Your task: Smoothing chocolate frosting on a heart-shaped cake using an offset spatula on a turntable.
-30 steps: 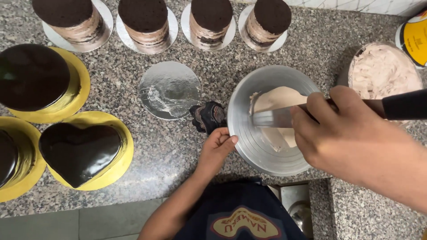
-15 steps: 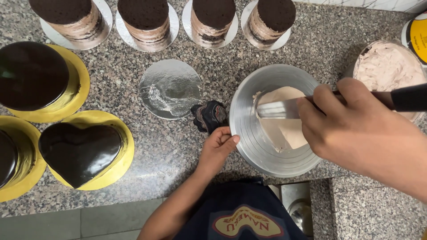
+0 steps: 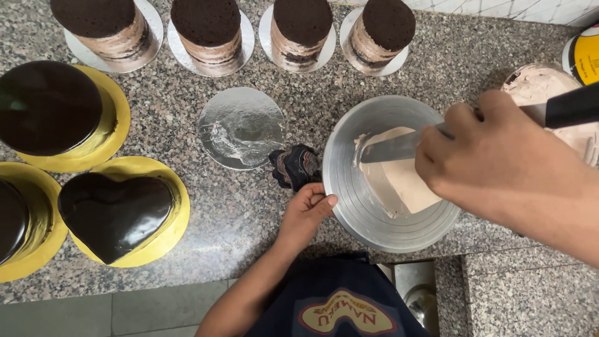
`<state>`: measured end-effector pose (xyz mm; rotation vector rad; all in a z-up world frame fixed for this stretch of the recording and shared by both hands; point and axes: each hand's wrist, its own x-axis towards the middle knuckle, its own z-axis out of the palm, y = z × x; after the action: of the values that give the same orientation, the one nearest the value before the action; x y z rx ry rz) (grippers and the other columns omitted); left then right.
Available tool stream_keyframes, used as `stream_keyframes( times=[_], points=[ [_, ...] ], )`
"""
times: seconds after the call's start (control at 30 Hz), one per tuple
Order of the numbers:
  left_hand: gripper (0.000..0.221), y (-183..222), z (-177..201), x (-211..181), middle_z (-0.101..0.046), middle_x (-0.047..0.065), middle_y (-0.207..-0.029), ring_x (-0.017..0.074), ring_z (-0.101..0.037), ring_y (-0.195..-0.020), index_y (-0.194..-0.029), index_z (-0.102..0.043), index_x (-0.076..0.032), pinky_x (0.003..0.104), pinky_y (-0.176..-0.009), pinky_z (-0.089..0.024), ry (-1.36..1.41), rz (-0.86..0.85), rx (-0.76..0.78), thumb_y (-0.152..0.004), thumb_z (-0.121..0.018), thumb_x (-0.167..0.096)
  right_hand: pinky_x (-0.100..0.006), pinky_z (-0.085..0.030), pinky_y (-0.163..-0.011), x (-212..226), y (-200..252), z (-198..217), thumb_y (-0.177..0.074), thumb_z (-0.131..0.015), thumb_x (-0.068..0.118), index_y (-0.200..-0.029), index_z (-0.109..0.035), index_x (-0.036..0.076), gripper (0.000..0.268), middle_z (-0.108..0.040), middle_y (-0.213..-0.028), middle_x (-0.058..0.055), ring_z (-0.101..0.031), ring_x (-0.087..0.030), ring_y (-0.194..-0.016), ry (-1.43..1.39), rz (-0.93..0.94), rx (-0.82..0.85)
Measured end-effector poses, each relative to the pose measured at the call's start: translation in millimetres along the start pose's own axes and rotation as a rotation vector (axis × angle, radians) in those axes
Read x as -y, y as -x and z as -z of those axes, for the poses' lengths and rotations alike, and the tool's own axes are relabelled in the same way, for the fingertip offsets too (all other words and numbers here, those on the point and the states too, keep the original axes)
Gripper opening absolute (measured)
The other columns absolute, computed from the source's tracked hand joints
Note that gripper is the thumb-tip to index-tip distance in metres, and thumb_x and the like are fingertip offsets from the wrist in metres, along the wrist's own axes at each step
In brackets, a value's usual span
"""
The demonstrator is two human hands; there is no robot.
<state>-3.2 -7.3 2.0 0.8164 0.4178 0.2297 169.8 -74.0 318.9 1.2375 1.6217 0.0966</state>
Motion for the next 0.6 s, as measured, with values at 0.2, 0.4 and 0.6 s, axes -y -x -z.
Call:
stream_keyframes(
  times=[0.2, 0.4, 0.6],
  points=[
    [0.034, -8, 4, -4, -0.074, 0.011, -0.102, 0.0146, -0.069, -0.090, -0.126, -0.059, 0.005, 0.031, -0.083, -0.057, -0.013, -0.006, -0.009, -0.100, -0.066, -0.016, -0.032, -0.042, -0.063, 9, 5, -3, -0.080, -0.075, 0.016, -0.082, -0.071, 0.006, 0.011, -0.058, -0.073, 0.002, -0.059, -0.022, -0.078, 0.022, 0.044, -0.032],
    [0.035, -15, 3, -20, -0.076, 0.011, -0.100, 0.0139, -0.070, -0.090, -0.125, -0.061, 0.004, 0.030, -0.083, -0.058, -0.072, 0.019, -0.043, -0.099, -0.066, -0.018, -0.033, -0.042, -0.064, 17, 11, -1, -0.076, -0.076, 0.015, -0.087, -0.075, 0.002, 0.017, -0.058, -0.073, 0.000, -0.059, -0.024, -0.079, 0.043, 0.061, -0.077],
    [0.034, -26, 9, -17, -0.076, 0.010, -0.099, 0.0144, -0.071, -0.087, -0.124, -0.060, 0.004, 0.031, -0.081, -0.059, -0.064, 0.002, -0.047, -0.097, -0.067, -0.017, -0.030, -0.039, -0.061, 28, 19, -5, -0.072, -0.075, 0.018, -0.089, -0.077, 0.002, 0.023, -0.060, -0.075, -0.004, -0.058, -0.022, -0.076, 0.096, 0.061, -0.115]
  ],
)
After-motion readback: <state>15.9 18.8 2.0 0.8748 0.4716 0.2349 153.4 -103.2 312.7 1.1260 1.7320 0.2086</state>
